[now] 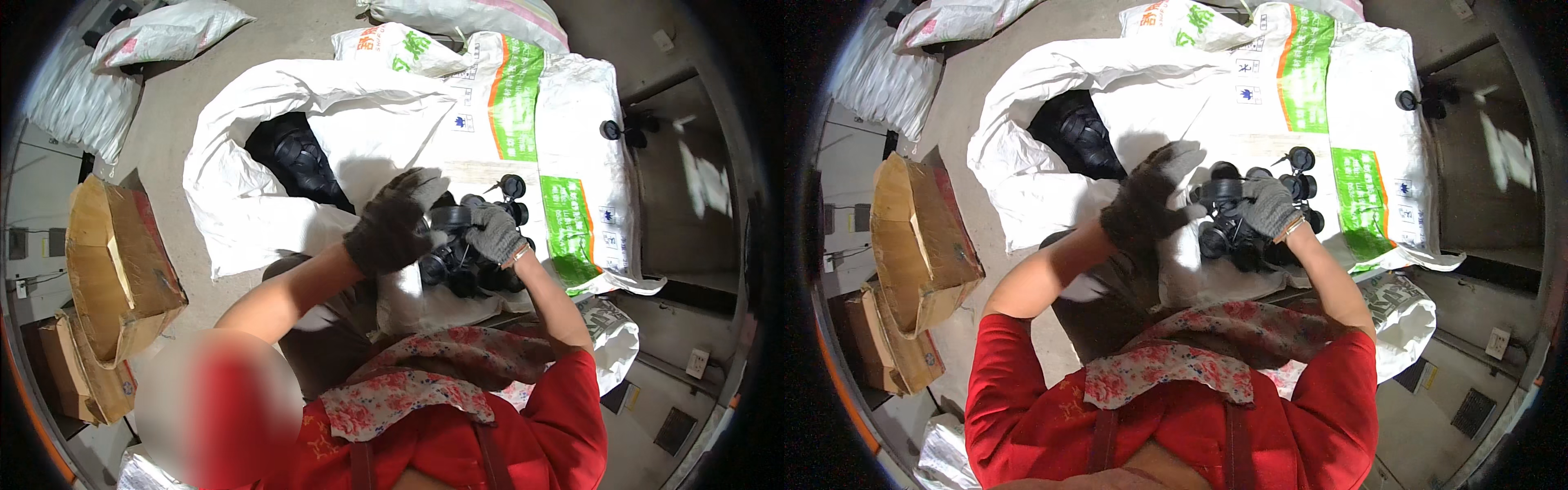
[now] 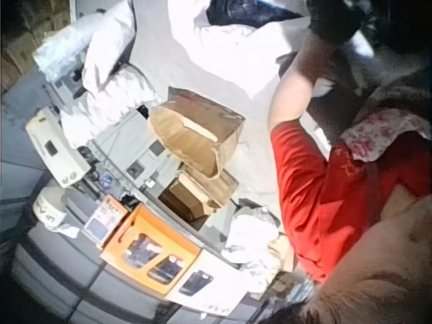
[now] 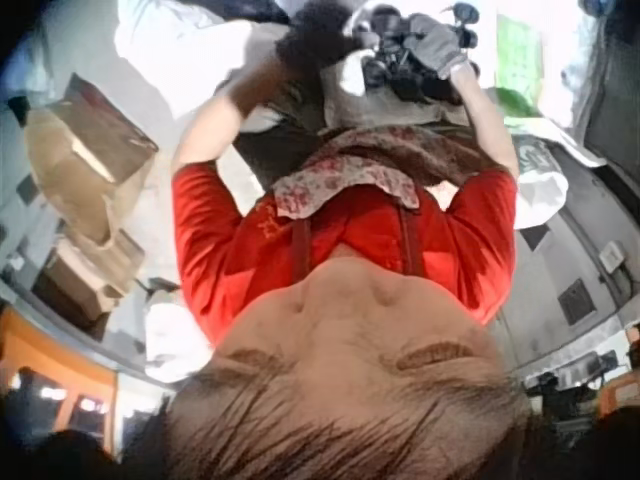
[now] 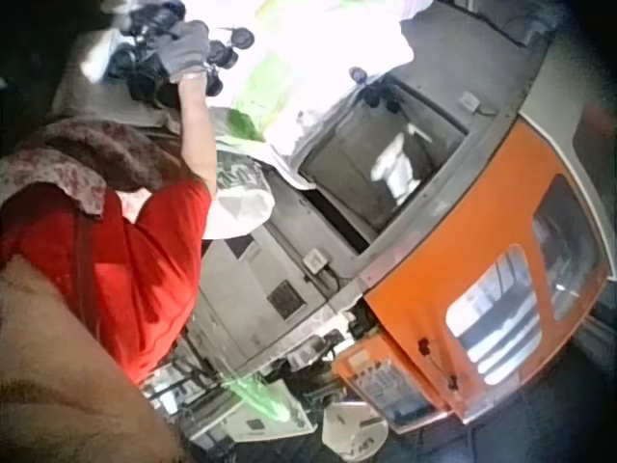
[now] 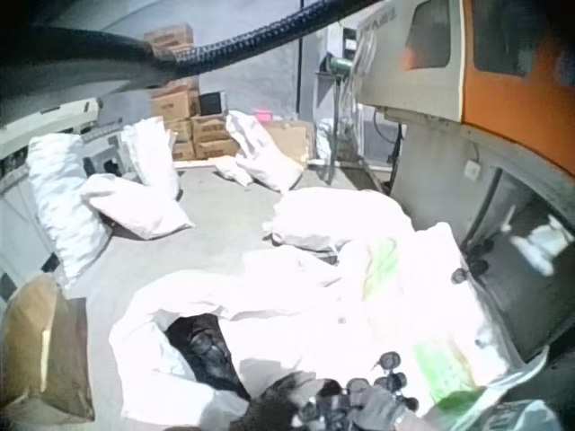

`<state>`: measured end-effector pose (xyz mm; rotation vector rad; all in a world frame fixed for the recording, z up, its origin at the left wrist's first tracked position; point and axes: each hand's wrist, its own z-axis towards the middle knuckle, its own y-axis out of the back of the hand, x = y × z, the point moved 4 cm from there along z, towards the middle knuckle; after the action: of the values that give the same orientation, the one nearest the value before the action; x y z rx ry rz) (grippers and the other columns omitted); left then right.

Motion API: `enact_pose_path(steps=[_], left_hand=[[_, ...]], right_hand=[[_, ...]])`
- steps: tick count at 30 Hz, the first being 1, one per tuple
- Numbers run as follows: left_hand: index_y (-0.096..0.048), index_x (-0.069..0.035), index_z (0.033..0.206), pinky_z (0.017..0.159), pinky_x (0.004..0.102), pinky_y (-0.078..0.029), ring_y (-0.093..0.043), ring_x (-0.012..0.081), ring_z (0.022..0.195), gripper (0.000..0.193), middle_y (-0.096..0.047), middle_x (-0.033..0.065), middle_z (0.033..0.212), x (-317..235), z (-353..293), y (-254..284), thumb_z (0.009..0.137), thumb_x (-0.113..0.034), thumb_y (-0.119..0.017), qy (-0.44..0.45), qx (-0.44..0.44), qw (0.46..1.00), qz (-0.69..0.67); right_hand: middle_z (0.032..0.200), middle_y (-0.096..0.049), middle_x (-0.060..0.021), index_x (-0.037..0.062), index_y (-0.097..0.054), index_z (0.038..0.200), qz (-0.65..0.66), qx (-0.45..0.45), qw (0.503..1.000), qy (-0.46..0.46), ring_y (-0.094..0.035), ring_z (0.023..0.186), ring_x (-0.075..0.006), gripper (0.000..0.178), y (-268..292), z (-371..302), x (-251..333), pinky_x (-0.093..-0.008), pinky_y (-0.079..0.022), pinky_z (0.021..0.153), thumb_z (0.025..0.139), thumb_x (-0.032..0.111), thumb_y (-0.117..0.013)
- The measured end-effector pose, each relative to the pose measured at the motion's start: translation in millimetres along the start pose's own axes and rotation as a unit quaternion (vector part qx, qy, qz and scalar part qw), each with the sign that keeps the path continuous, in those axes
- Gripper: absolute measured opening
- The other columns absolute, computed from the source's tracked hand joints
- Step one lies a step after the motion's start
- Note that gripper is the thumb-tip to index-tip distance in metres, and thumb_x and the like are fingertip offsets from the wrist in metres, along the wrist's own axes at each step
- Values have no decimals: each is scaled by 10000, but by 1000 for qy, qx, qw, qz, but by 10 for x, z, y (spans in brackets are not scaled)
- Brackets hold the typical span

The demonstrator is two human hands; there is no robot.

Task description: The person sits on the floor and repeatedly picks up black circular plastic caps and metal fasteners from a white sack. They insert the fasteners into the caps by hand and place the assembled units back into the sack. The process is repeated continuously.

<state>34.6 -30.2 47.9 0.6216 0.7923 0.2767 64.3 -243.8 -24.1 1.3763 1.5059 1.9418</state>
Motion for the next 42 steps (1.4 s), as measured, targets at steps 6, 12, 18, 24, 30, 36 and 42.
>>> enact_pose_path(steps=[6, 12, 18, 24, 30, 36, 42], left_hand=[[-548, 41, 1104, 718, 314, -544, -657, 223, 778, 434, -660, 153, 899, -58, -48, -348, 766, -204, -665, 401, 130, 874, -241], [-516, 60, 1158, 854, 351, -514, -591, 213, 998, 451, -600, 146, 1091, -83, -133, -487, 842, -233, -647, 397, 95, 635, -655], [-410, -4, 1272, 926, 380, -444, -573, 296, 997, 672, -546, 183, 1177, -115, -50, -303, 776, -338, -717, 167, 201, 788, -557], [-557, -61, 997, 766, 372, -477, -572, 270, 853, 378, -602, 113, 924, -200, 58, -171, 684, -195, -722, 43, 76, 993, 83], [-581, -44, 955, 727, 350, -493, -599, 257, 794, 320, -603, 119, 806, -186, 52, 61, 709, -202, -710, 96, -160, 975, 117], [-517, -14, 1160, 866, 329, -499, -628, 219, 939, 404, -620, 121, 1077, 86, 53, -40, 970, -348, -391, 341, -79, 533, -770], [-607, -9, 1031, 847, 386, -473, -612, 286, 897, 369, -620, 176, 1019, 216, 59, 183, 765, -254, -684, 185, 41, 970, -150]], right_hand=[[995, -630, -133, 16, -593, 1095, 220, 163, 960, -58, -592, 918, -249, 402, 533, -225, 609, -373, -453, 845, 722, 147, -669], [1078, -577, -155, 31, -534, 1134, -195, -61, 973, 112, -518, 1050, -316, 487, 766, -312, 954, -458, -339, 987, 700, 223, -640], [889, -598, -82, 81, -622, 895, -340, -167, 905, 194, -540, 1003, -247, 220, 974, -117, 1204, -529, -287, 1005, 714, 199, -581], [828, -666, -60, 100, -663, 773, -438, 125, 888, 53, -593, 900, -215, 148, 750, 126, 1201, -442, -371, 974, 722, 208, -575], [551, -513, -52, -7, -584, 681, 702, 28, 707, -81, -541, 590, -189, 192, 698, 256, 874, -310, -455, 636, 804, 141, -587], [813, -623, -107, 20, -577, 818, 846, -61, 524, -76, -589, 810, -228, 180, 603, 601, 776, -351, -492, 802, 879, 183, -531], [1017, -622, -112, 6, -516, 1155, 182, -263, 947, 12, -615, 848, -177, 385, 452, 718, 916, -282, -501, 760, 778, -68, -518]])
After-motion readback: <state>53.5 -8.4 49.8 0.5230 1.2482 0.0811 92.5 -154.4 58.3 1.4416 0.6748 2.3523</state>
